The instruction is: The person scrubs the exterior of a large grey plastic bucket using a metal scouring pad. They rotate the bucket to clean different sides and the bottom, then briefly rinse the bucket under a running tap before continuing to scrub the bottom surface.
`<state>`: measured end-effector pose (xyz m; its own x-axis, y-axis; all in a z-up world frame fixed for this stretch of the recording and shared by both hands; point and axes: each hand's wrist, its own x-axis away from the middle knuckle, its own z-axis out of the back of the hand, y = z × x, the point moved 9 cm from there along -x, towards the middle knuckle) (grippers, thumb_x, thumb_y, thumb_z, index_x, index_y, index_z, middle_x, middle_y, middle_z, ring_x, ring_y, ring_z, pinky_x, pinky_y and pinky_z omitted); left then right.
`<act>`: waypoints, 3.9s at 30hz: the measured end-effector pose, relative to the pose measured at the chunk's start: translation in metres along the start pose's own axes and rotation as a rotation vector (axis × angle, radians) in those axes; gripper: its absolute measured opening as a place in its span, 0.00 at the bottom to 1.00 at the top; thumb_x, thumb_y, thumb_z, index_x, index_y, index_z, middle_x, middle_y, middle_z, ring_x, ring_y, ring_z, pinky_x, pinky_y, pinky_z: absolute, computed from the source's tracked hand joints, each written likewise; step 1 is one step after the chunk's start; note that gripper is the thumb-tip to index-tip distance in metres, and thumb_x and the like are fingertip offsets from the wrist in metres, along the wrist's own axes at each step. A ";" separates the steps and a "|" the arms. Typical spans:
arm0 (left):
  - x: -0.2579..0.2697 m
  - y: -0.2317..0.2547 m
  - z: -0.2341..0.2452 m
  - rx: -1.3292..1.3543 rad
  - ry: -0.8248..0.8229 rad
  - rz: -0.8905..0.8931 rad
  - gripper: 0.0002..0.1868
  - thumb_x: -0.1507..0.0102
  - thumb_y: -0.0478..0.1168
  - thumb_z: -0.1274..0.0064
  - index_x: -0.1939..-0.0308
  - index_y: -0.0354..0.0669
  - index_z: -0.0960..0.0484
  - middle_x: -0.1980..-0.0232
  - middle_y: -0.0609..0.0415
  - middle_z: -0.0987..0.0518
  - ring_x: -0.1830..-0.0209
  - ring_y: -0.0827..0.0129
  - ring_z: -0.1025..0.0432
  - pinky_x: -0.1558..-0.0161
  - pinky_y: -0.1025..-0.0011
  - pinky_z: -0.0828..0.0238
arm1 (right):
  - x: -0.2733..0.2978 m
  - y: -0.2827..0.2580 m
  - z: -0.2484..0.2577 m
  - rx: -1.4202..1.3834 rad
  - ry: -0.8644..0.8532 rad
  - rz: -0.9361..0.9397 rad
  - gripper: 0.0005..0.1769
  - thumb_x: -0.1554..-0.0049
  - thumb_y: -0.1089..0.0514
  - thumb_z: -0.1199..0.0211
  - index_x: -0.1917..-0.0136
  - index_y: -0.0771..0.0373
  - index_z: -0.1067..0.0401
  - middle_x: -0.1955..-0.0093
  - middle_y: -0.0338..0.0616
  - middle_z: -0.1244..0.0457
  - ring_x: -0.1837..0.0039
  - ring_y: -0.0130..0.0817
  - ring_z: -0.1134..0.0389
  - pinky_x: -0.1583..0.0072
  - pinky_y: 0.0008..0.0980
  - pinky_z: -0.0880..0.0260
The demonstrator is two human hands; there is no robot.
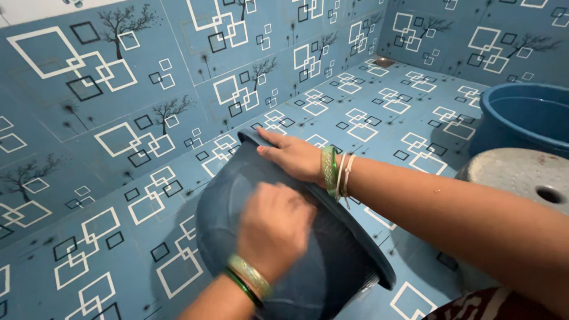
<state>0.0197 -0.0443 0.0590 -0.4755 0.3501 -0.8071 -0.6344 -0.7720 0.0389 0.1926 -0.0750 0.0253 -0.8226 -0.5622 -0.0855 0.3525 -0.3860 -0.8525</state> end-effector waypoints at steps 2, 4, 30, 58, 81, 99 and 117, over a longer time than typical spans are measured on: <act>-0.001 -0.070 0.002 -0.007 0.040 0.369 0.02 0.44 0.36 0.44 0.69 0.43 0.17 0.60 0.51 0.21 0.57 0.50 0.31 0.54 0.57 0.32 | 0.007 -0.004 -0.002 -0.001 0.007 0.051 0.37 0.36 0.44 0.45 0.19 0.57 0.47 0.22 0.46 0.44 0.23 0.31 0.45 0.27 0.28 0.47; -0.002 -0.122 0.005 0.029 0.073 0.511 0.06 0.41 0.40 0.44 0.66 0.46 0.12 0.61 0.48 0.20 0.55 0.48 0.30 0.51 0.55 0.32 | 0.015 -0.013 -0.007 -0.007 0.009 0.067 0.37 0.37 0.45 0.44 0.19 0.57 0.47 0.25 0.47 0.40 0.26 0.31 0.39 0.29 0.28 0.42; 0.035 -0.073 0.042 0.141 -0.186 0.244 0.07 0.44 0.39 0.37 0.62 0.48 0.11 0.62 0.57 0.20 0.58 0.59 0.30 0.56 0.64 0.30 | 0.035 -0.009 0.005 -0.077 -0.383 0.030 0.39 0.39 0.40 0.45 0.19 0.53 0.46 0.38 0.43 0.32 0.44 0.24 0.32 0.43 0.28 0.27; 0.021 -0.096 0.045 0.065 -0.160 0.385 0.04 0.44 0.39 0.36 0.66 0.46 0.12 0.63 0.57 0.21 0.56 0.57 0.30 0.55 0.63 0.29 | 0.028 -0.025 -0.020 0.089 -0.368 0.171 0.39 0.38 0.40 0.45 0.19 0.53 0.48 0.30 0.46 0.35 0.36 0.27 0.35 0.36 0.29 0.33; 0.027 -0.012 0.017 -0.101 -0.059 0.056 0.06 0.38 0.41 0.42 0.64 0.44 0.18 0.61 0.51 0.24 0.59 0.52 0.32 0.56 0.55 0.34 | 0.001 -0.026 -0.030 0.043 -0.195 0.221 0.41 0.37 0.43 0.44 0.19 0.63 0.50 0.32 0.49 0.35 0.36 0.27 0.33 0.36 0.29 0.33; 0.018 -0.065 0.032 0.046 -0.137 0.425 0.07 0.41 0.42 0.40 0.71 0.44 0.15 0.63 0.51 0.22 0.59 0.51 0.30 0.59 0.56 0.32 | 0.011 -0.007 -0.007 -0.107 -0.127 -0.216 0.38 0.41 0.46 0.43 0.20 0.53 0.45 0.37 0.41 0.32 0.45 0.24 0.31 0.45 0.27 0.28; 0.006 -0.026 0.022 0.122 -0.106 0.257 0.05 0.42 0.40 0.44 0.72 0.47 0.16 0.65 0.47 0.22 0.60 0.48 0.30 0.58 0.53 0.32 | -0.002 -0.006 -0.003 0.177 0.016 -0.093 0.37 0.40 0.42 0.43 0.21 0.55 0.43 0.26 0.48 0.39 0.30 0.33 0.37 0.32 0.30 0.39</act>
<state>0.0200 -0.0100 0.0663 -0.6867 0.2103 -0.6959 -0.5508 -0.7752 0.3094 0.1908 -0.0691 0.0287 -0.8618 -0.5069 -0.0197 0.3462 -0.5595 -0.7531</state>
